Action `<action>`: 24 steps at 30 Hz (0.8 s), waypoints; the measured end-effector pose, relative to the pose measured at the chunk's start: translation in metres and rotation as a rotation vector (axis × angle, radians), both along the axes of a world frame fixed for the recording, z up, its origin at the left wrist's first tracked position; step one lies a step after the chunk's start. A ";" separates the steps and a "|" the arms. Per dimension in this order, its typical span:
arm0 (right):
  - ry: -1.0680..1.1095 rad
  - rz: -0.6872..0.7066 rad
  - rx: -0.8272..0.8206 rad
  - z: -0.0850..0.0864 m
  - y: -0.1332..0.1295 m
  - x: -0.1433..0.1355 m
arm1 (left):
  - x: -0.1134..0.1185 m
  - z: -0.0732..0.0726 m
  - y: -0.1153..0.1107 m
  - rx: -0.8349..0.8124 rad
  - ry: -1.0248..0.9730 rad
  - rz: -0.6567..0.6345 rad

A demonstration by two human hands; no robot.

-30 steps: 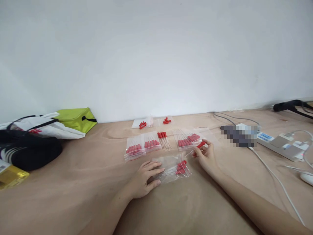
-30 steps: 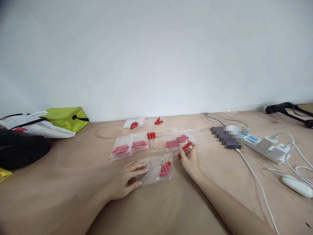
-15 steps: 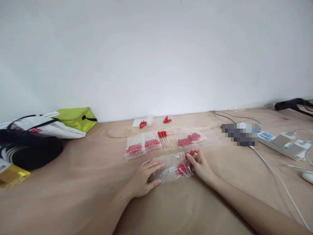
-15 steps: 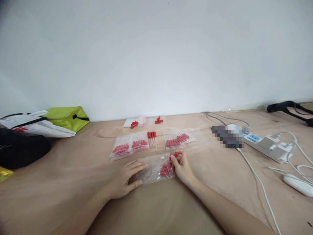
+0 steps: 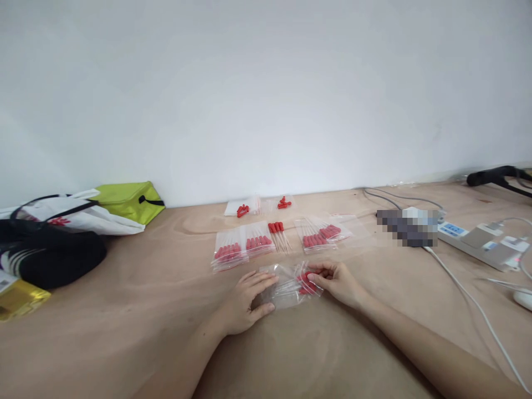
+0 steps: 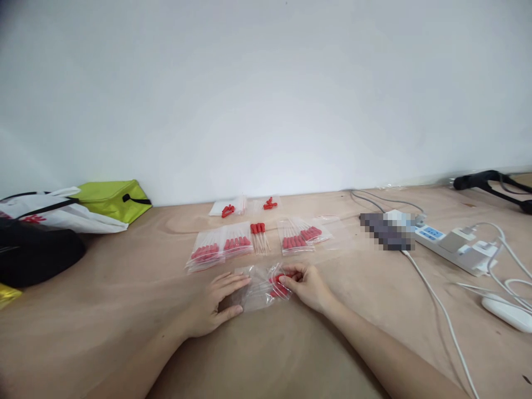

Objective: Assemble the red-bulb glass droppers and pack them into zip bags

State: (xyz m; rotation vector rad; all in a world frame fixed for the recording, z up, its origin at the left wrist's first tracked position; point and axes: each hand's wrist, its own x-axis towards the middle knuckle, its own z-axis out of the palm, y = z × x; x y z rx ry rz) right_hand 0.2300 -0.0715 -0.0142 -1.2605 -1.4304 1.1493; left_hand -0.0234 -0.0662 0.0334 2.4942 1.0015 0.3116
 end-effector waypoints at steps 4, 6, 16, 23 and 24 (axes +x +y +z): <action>-0.004 -0.010 -0.011 0.001 0.000 -0.001 | 0.001 0.001 -0.001 0.001 0.000 0.008; -0.067 -0.009 0.028 0.003 0.001 -0.002 | 0.001 0.000 -0.001 0.003 -0.001 0.011; 0.211 0.003 -0.143 0.013 0.002 -0.003 | 0.000 -0.002 0.000 0.016 0.010 0.014; 0.375 -0.003 -0.235 0.021 -0.002 0.002 | 0.000 -0.001 0.000 0.021 0.021 0.001; 0.339 0.015 -0.203 0.020 -0.001 0.001 | 0.000 -0.001 0.001 0.023 0.032 -0.008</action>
